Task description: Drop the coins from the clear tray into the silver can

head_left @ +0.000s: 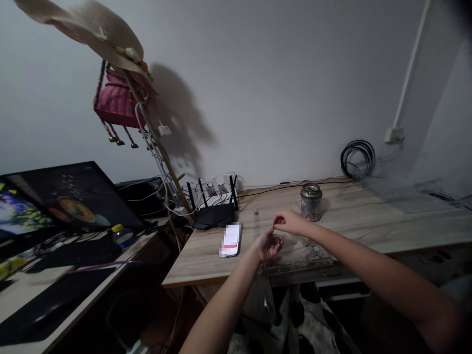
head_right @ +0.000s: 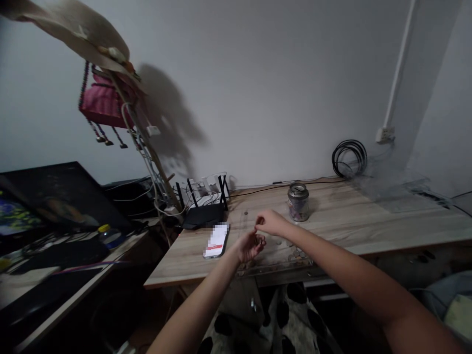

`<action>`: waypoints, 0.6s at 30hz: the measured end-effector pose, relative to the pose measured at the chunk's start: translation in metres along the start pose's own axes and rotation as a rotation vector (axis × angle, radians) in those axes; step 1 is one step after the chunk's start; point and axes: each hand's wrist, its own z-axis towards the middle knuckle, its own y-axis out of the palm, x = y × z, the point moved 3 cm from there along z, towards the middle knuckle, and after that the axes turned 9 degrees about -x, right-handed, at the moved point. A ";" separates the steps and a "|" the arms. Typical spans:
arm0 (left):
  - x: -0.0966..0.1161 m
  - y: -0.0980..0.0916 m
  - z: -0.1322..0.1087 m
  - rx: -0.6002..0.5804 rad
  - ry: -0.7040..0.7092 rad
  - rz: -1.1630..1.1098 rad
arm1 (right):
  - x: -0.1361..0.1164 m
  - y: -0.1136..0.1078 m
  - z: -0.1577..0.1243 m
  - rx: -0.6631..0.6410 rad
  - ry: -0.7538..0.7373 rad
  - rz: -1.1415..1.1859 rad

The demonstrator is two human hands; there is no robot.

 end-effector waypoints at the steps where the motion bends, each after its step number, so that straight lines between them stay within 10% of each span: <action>1: 0.000 -0.002 -0.001 -0.001 0.028 -0.112 | 0.006 -0.001 -0.006 0.021 0.013 -0.033; 9: 0.001 -0.021 -0.002 0.094 0.211 -0.311 | 0.071 0.032 -0.056 -0.384 0.020 -0.248; 18: 0.003 -0.020 0.003 0.142 0.201 -0.327 | 0.066 0.029 -0.056 -0.573 0.171 -0.271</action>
